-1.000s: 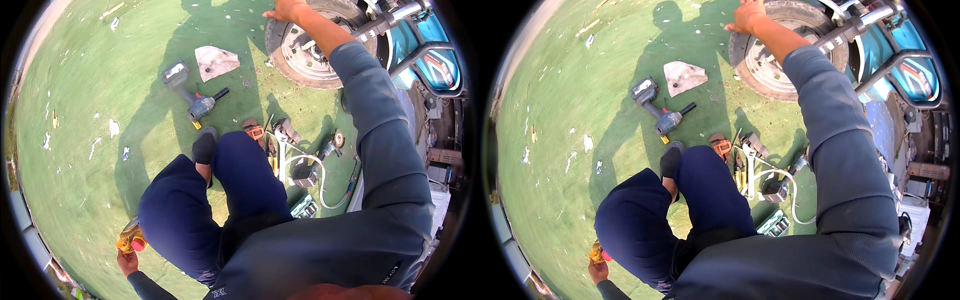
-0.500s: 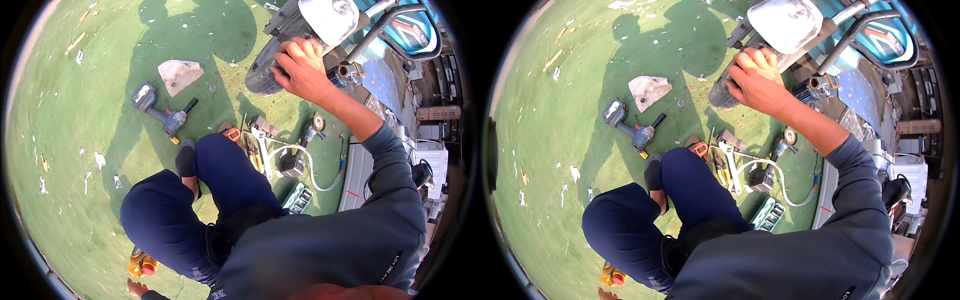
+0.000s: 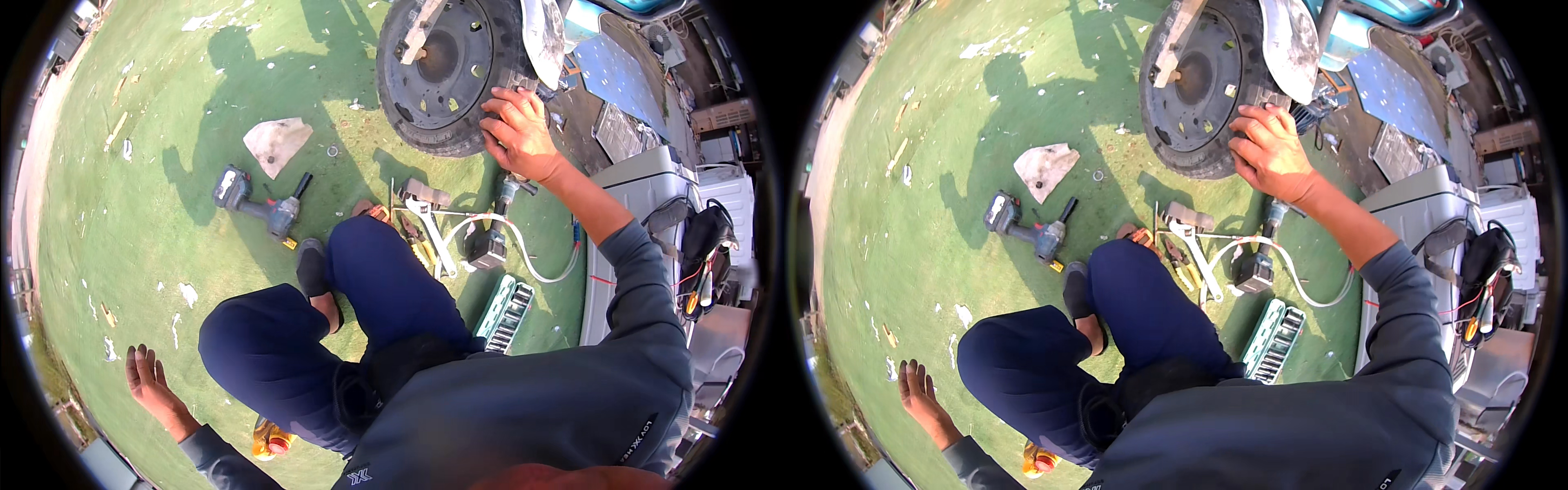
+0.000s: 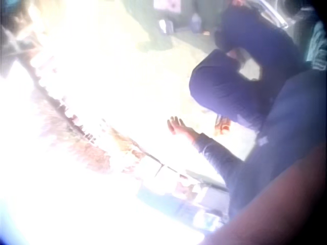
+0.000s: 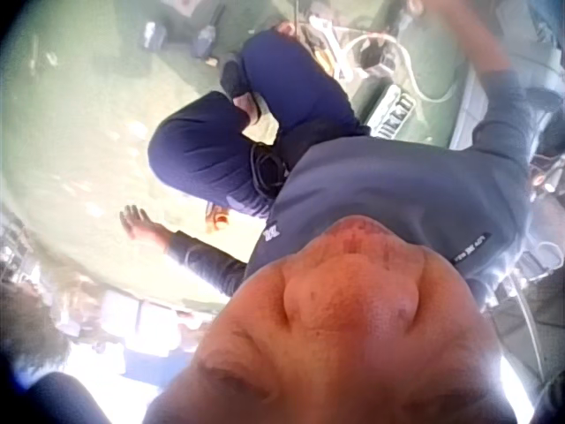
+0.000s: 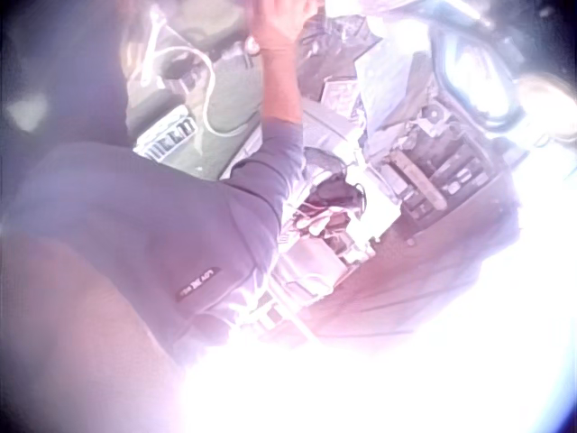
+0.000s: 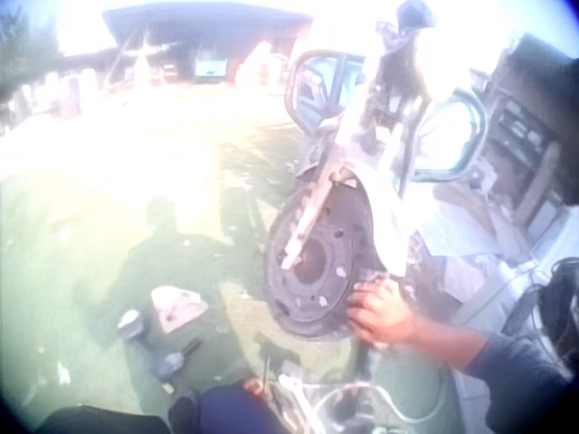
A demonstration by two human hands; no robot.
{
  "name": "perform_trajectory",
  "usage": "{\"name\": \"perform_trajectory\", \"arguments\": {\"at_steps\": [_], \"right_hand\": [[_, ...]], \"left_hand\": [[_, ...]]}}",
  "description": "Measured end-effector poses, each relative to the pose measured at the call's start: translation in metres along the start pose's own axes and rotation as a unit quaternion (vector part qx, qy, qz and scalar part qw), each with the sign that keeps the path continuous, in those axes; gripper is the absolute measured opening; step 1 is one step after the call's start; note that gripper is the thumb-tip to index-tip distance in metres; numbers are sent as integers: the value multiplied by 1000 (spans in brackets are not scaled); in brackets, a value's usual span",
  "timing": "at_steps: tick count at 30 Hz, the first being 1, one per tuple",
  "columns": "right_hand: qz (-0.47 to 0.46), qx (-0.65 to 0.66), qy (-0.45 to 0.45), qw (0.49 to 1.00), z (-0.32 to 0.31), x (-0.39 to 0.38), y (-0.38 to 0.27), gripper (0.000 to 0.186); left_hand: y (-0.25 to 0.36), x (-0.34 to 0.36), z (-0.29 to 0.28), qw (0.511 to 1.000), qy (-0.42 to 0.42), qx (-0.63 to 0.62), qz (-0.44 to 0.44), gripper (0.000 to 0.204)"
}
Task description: The person works on a motorcycle wheel while sitting on the ground. They use a cordless impact wrench to remove bolts, a tire lever to pry the tire, pliers to remove a cotter pin, and a yellow bottle to apply lubricant to the axle. The person then uses a screwdriver to adjust components on the wheel hub.
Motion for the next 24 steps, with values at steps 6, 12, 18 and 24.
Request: {"name": "perform_trajectory", "arguments": {"at_steps": [6, 12, 18, 24], "right_hand": [[157, 192, -95, 964, 29, -64, -46, 27], [297, 256, -473, 789, 133, -222, -140, 30], [404, 323, -442, 733, 167, -252, -213, 32], [444, 284, -364, 768, 219, -229, -212, 31]], "left_hand": [[79, -15, 98, 988, -133, -54, 62, 41], [124, -47, 149, 966, -241, -32, 91, 38], [152, -71, 157, 951, -289, 11, 108, 37], [182, -108, 187, 930, -338, 14, 140, 36]]}}
Point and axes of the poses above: each hand's wrist, its own x-axis towards the middle knuckle, its own z-axis out of the palm, y = z × x, the point moved 5 cm from there along x, towards the middle knuckle, and after that the axes turned 3 degrees about z, right-handed, at the moved point
